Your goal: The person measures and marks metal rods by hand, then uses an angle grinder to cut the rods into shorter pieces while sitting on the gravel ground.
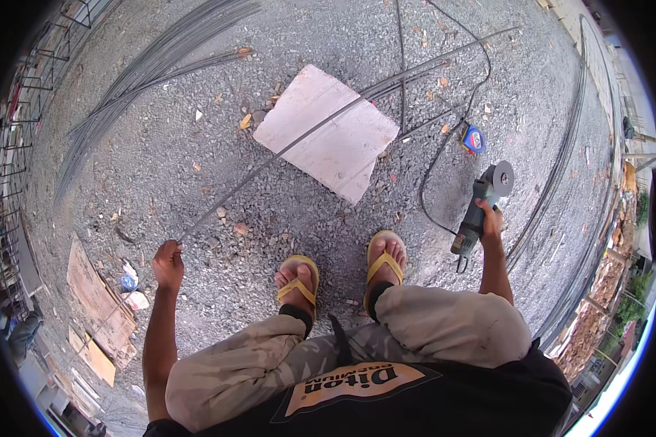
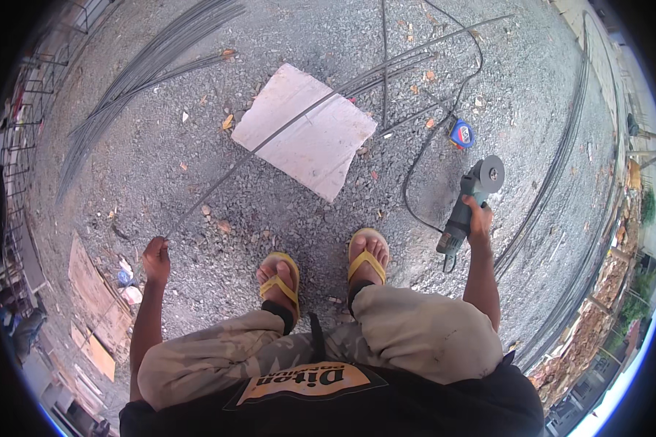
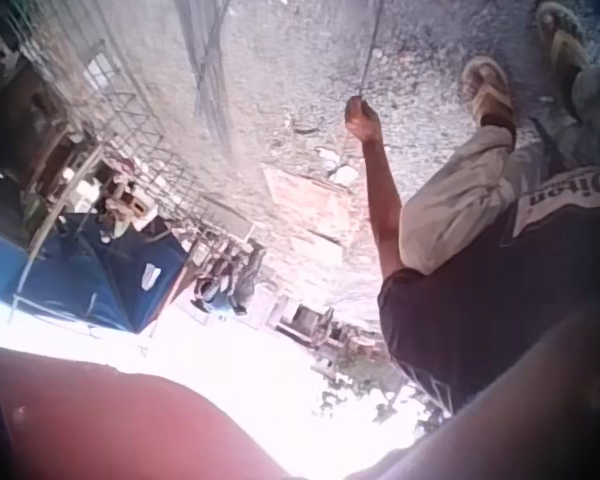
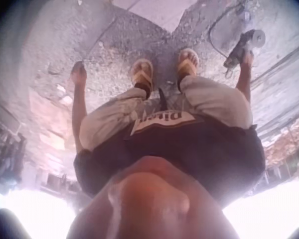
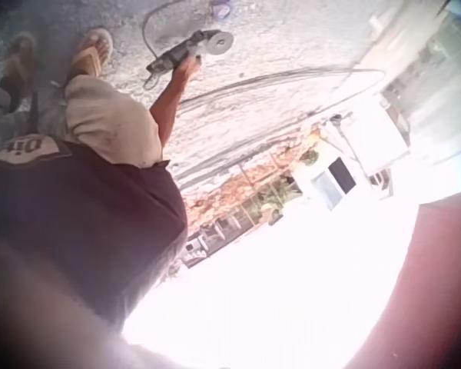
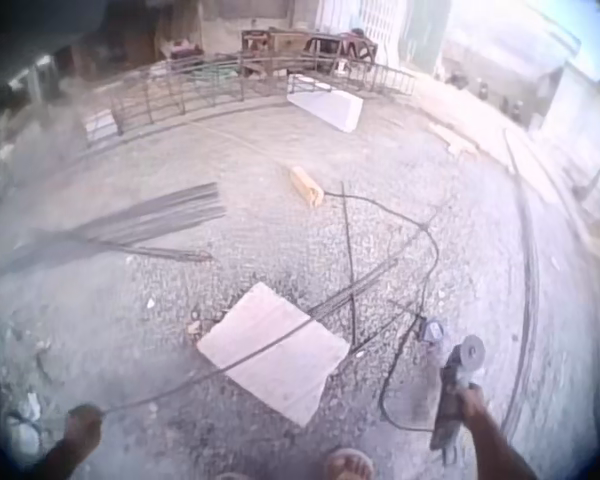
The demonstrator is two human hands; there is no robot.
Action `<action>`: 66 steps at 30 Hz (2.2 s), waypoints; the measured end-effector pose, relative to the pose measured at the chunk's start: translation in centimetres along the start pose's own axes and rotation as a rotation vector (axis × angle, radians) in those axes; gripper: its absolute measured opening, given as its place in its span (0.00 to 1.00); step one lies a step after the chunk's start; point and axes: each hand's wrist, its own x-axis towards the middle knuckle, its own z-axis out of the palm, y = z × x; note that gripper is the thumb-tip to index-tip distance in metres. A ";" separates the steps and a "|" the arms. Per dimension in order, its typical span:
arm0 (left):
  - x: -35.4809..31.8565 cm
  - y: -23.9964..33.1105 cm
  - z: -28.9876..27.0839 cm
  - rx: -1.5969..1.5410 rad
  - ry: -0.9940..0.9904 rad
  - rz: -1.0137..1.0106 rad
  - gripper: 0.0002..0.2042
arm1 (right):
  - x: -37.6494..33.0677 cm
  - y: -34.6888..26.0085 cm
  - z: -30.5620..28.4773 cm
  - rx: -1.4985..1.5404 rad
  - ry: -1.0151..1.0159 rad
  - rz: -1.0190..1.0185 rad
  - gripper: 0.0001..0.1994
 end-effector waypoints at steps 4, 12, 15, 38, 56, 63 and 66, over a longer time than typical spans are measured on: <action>3.8 5.3 2.1 -0.025 -0.013 0.014 0.05 | -2.1 -4.6 2.4 0.125 -0.200 0.025 0.25; 9.7 12.5 8.6 -0.118 -0.167 0.006 0.07 | -8.0 -10.0 6.8 0.268 -0.543 0.025 0.26; 10.7 13.5 8.7 -0.169 -0.254 -0.045 0.08 | -8.4 -8.8 7.1 0.278 -0.571 0.056 0.27; 11.4 29.2 8.7 -0.475 -0.142 0.303 0.11 | -12.5 -9.1 11.4 0.548 -0.753 0.117 0.30; 5.9 35.1 11.9 -0.663 -0.779 0.460 0.22 | -15.9 -7.0 14.2 0.707 -0.871 0.362 0.25; 6.2 36.2 12.1 -0.682 -0.659 0.349 0.21 | -14.8 -9.0 14.6 0.652 -0.837 0.293 0.25; 6.8 36.1 12.4 -0.715 -0.602 0.421 0.20 | -15.3 -11.0 14.2 0.654 -0.783 0.192 0.25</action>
